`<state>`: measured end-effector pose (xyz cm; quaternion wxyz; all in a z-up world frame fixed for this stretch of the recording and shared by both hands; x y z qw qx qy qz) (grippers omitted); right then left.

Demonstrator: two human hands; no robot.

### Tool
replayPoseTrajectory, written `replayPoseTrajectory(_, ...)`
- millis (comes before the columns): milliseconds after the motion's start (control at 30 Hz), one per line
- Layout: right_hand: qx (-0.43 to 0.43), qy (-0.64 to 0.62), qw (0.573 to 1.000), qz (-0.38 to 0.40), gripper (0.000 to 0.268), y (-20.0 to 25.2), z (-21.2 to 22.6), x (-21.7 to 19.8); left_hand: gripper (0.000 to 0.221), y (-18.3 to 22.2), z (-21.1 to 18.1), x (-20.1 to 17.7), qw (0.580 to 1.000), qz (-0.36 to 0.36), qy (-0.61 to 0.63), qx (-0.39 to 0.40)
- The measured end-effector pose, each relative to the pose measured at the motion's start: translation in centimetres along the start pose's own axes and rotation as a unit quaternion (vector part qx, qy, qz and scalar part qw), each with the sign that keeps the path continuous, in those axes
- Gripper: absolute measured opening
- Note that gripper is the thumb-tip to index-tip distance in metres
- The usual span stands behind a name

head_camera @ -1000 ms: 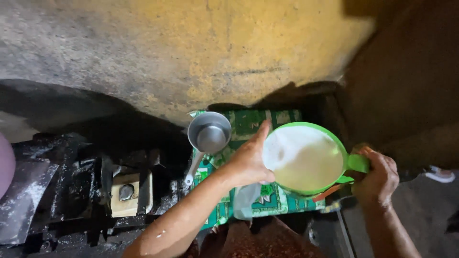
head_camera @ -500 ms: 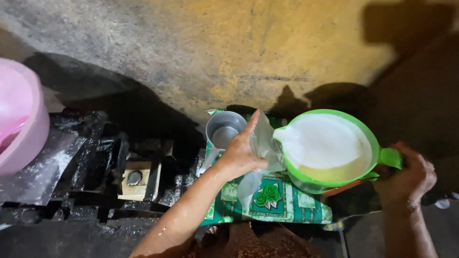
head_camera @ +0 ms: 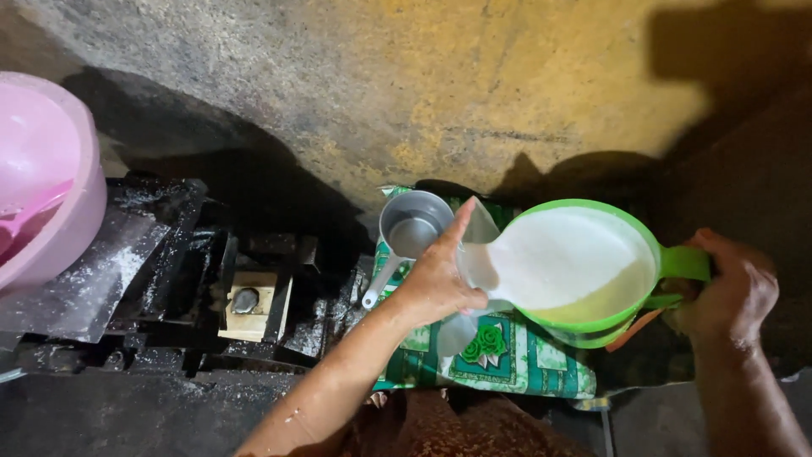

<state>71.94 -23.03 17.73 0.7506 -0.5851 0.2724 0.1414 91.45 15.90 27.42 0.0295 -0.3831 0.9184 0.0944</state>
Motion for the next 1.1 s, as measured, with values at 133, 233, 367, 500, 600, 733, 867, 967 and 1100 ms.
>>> replayPoseTrajectory(133,-0.100,0.030,0.995,0.005,0.089,-1.8,1.7,-1.4,0.121,1.0,-1.0,-0.1,0.999,0.007,-0.005,-0.032)
replayPoseTrajectory(233,-0.078,0.004,0.997,0.020,0.069,-2.3,1.0,-1.1,0.119,0.8,-0.4,0.1,0.999,-0.008,-0.030,-0.030)
replayPoseTrajectory(367,-0.106,-0.033,0.994,0.014,0.046,-4.2,3.3,-1.7,0.118,0.8,0.2,0.6,0.999,-0.033,-0.025,-0.024)
replayPoseTrajectory(500,0.379,-0.256,0.888,0.040,0.016,-8.3,10.1,-2.9,0.121,1.3,0.3,1.1,0.998,-0.034,-0.019,-0.053)
replayPoseTrajectory(600,0.433,-0.265,0.861,0.031,0.014,-9.2,12.6,-3.6,0.122,1.8,-1.0,1.1,0.996,-0.035,-0.010,-0.087)
replayPoseTrajectory(733,0.419,-0.311,0.853,0.020,0.018,-8.8,11.3,-3.1,0.123,1.6,-0.1,1.4,0.996,-0.047,-0.006,-0.072)
replayPoseTrajectory(867,0.282,-0.257,0.922,0.063,0.018,-9.0,11.3,-3.0,0.122,1.7,0.3,1.7,0.997,-0.044,-0.002,-0.069)
replayPoseTrajectory(967,0.325,-0.275,0.902,0.075,0.021,-9.6,13.3,-3.4,0.123,1.9,0.2,1.8,0.997,-0.034,0.004,-0.076)
replayPoseTrajectory(1100,0.247,-0.244,0.931,0.114,0.025,-9.9,13.9,-3.1,0.124,2.3,0.3,1.8,0.996,-0.032,0.003,-0.087)
Point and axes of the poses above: each hand's wrist, its own y-axis away from the middle knuckle, its own x-axis out of the palm, z = x × y, the point moved 3 cm from there along -y, towards the middle knuckle, and after that the axes turned 6 degrees about -z, right-handed, at the moved point
